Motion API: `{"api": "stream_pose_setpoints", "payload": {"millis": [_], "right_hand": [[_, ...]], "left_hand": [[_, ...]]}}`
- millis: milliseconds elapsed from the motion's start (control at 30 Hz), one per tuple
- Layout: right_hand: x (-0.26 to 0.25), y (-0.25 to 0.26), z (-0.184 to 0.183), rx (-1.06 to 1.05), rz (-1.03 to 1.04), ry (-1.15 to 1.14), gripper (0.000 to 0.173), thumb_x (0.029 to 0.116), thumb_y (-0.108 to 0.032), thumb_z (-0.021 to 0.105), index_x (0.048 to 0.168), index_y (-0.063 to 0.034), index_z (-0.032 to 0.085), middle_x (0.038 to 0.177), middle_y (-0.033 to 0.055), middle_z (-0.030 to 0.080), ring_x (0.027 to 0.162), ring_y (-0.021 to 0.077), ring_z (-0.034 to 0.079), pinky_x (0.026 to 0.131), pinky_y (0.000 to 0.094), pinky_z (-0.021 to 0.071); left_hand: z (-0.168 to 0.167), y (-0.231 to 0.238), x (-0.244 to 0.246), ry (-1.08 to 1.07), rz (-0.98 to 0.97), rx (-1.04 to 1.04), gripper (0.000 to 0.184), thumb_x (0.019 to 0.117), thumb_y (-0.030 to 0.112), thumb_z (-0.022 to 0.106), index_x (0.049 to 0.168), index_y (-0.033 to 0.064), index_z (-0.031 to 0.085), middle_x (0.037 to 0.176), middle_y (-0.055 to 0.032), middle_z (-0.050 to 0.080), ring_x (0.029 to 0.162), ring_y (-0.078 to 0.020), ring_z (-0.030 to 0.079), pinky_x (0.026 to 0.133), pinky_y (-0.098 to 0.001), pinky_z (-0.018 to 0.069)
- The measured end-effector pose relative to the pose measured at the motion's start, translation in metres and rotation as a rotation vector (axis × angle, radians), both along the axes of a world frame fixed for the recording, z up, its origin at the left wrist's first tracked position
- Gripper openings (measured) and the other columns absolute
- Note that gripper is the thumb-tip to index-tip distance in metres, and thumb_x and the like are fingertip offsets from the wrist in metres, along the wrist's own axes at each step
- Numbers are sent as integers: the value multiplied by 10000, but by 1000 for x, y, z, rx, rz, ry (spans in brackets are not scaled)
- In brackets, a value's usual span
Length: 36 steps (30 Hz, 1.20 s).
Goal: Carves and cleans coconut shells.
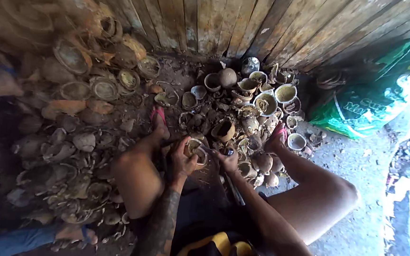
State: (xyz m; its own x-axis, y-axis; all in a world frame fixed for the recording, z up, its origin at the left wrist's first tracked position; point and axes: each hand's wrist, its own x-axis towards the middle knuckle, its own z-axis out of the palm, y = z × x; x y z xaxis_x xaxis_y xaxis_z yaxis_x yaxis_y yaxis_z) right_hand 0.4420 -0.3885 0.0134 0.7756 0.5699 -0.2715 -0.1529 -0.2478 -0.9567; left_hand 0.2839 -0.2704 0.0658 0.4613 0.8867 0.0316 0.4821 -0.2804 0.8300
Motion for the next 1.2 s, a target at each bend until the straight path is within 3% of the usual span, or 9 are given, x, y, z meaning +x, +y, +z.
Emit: {"api": "stream_pose_setpoints", "payload": {"millis": [133, 233, 400, 500, 600, 800, 1033, 1133, 1200], "right_hand": [[-33, -22, 62, -181, -89, 247, 376, 758, -96, 888, 989, 24, 616, 705, 61, 591, 536, 125, 544, 525, 315, 527], [-42, -13, 77, -179, -168, 252, 299, 714, -6, 846, 805, -44, 563, 579, 15, 518, 421, 101, 449, 403, 286, 434], [37, 25, 85, -325, 308, 221, 261, 738, -36, 826, 810, -54, 576, 638, 3, 542, 503, 102, 500, 498, 294, 479], [47, 25, 74, -321, 438, 75, 277, 720, -90, 852, 836, -56, 603, 689, 20, 568, 569, 112, 529, 560, 317, 491], [14, -4, 76, -241, 338, -53, 331, 708, -129, 840, 935, -31, 621, 727, 10, 576, 621, 101, 554, 610, 309, 519], [-79, -13, 92, -17, -245, 78, 263, 737, 21, 811, 784, -63, 566, 612, -34, 528, 505, 34, 488, 494, 201, 457], [11, -1, 30, 102, 151, -73, 287, 700, -89, 844, 726, -138, 563, 633, -75, 564, 564, 23, 538, 568, 223, 499], [-2, -5, 44, 18, 75, 26, 270, 705, -67, 842, 713, -111, 575, 607, -58, 545, 529, 32, 504, 534, 224, 471], [-25, -11, 65, -96, -38, 251, 237, 793, -58, 831, 819, -28, 598, 629, 12, 542, 491, 87, 479, 487, 272, 465]], "left_hand": [[4, 2, -5, -44, -30, -84, 640, 759, 172, 687, 1372, 11, 601, 1367, -170, 630, 1289, -266, 585, 1096, -461, 472], [-4, 4, -3, -47, -44, -26, 611, 730, 193, 639, 1303, -16, 652, 1302, -187, 668, 1252, -291, 611, 1076, -474, 476], [-7, 11, -2, -32, -19, -60, 525, 765, 131, 604, 1276, 38, 686, 1237, -134, 708, 1179, -234, 655, 1031, -463, 505], [-5, 4, -2, -8, -3, -11, 523, 767, 92, 606, 1282, 45, 687, 1241, -146, 708, 1178, -256, 661, 1026, -479, 508], [-2, -13, -1, -21, 67, 11, 517, 766, 60, 600, 1273, 22, 694, 1250, -168, 705, 1193, -269, 662, 1042, -473, 511], [1, -7, 3, -1, 46, -41, 500, 800, 70, 609, 1292, 9, 674, 1278, -182, 682, 1228, -286, 632, 1071, -485, 483], [-18, -2, 13, -116, 66, 116, 415, 765, 121, 598, 1141, 2, 729, 1307, -175, 667, 1270, -299, 604, 1103, -496, 453], [-12, -4, 6, -82, 53, 46, 474, 788, 108, 601, 1244, 13, 692, 1342, -166, 657, 1284, -277, 604, 1094, -476, 466], [1, -6, 0, -43, 61, -80, 576, 811, 128, 639, 1378, 31, 599, 1381, -170, 621, 1300, -277, 577, 1102, -483, 455]]}}
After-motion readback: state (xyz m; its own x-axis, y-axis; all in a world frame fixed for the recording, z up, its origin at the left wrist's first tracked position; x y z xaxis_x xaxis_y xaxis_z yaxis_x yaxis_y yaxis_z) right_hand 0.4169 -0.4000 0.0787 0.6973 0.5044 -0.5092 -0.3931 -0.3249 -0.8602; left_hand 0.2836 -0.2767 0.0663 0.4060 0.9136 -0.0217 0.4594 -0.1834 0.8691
